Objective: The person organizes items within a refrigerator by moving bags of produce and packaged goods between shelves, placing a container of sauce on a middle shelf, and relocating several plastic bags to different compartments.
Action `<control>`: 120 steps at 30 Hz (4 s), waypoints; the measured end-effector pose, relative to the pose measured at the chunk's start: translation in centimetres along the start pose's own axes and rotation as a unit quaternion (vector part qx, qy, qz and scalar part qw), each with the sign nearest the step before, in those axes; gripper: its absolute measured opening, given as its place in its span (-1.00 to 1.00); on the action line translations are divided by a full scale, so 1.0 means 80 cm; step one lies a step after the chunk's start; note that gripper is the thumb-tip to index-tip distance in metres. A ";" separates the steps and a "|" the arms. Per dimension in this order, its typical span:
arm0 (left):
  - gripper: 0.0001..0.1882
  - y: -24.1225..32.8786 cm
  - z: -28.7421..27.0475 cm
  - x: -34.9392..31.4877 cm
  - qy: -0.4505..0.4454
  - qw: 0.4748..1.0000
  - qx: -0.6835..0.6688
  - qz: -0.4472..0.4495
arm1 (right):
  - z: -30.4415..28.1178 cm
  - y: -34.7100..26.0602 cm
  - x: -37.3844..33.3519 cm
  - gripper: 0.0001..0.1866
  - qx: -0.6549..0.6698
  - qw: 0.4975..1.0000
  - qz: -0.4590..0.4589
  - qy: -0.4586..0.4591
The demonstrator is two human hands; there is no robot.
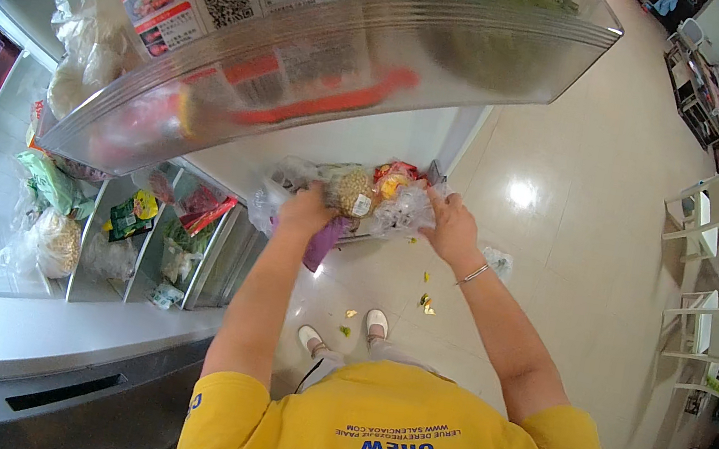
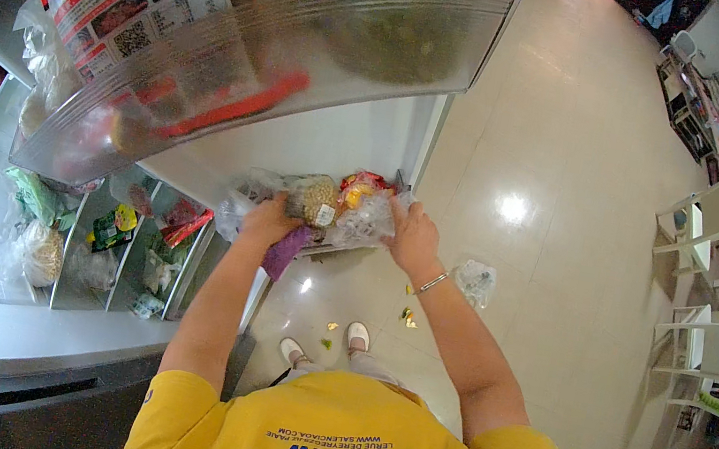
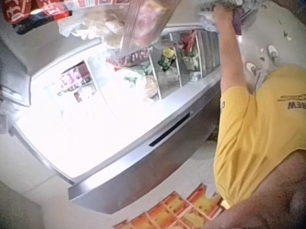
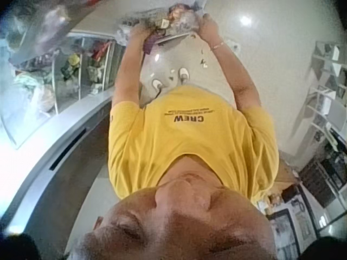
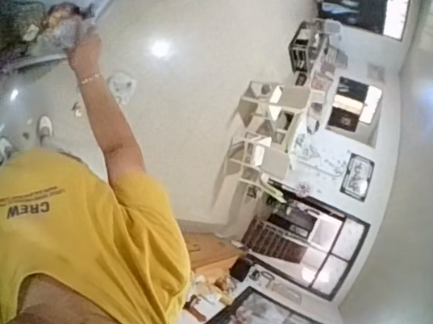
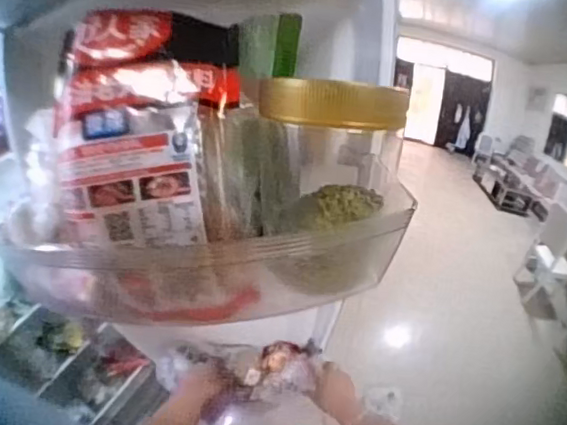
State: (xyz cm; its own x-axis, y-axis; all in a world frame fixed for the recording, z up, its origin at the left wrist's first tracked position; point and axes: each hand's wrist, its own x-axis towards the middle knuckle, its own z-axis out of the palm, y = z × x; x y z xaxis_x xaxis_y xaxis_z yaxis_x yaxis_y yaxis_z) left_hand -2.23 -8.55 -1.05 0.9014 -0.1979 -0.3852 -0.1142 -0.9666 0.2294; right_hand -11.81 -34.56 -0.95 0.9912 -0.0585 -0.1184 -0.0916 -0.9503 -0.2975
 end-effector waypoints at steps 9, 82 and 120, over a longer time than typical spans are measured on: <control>-0.28 0.044 -0.015 -0.085 0.117 0.990 0.000 0.079 | -0.048 0.047 0.034 -0.22 0.036 0.996 -0.084 0.012; -0.64 -0.092 -0.013 -0.144 0.261 0.896 -0.358 0.031 | -0.017 -0.149 0.034 -0.82 0.312 0.922 -0.228 0.022; -0.63 -0.068 -0.060 -0.141 0.338 0.890 -0.291 0.090 | 0.036 -0.040 0.121 -0.54 0.098 0.992 0.075 0.031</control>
State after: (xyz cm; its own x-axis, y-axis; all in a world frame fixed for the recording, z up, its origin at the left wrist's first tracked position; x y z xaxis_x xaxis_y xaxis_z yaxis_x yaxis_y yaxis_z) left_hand -9.78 -0.29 6.32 0.9582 -0.0073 0.2861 -0.2238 -0.6421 0.7332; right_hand -2.16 -31.17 -3.87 0.9682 -0.2195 -0.1196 -0.2500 -0.8520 -0.4600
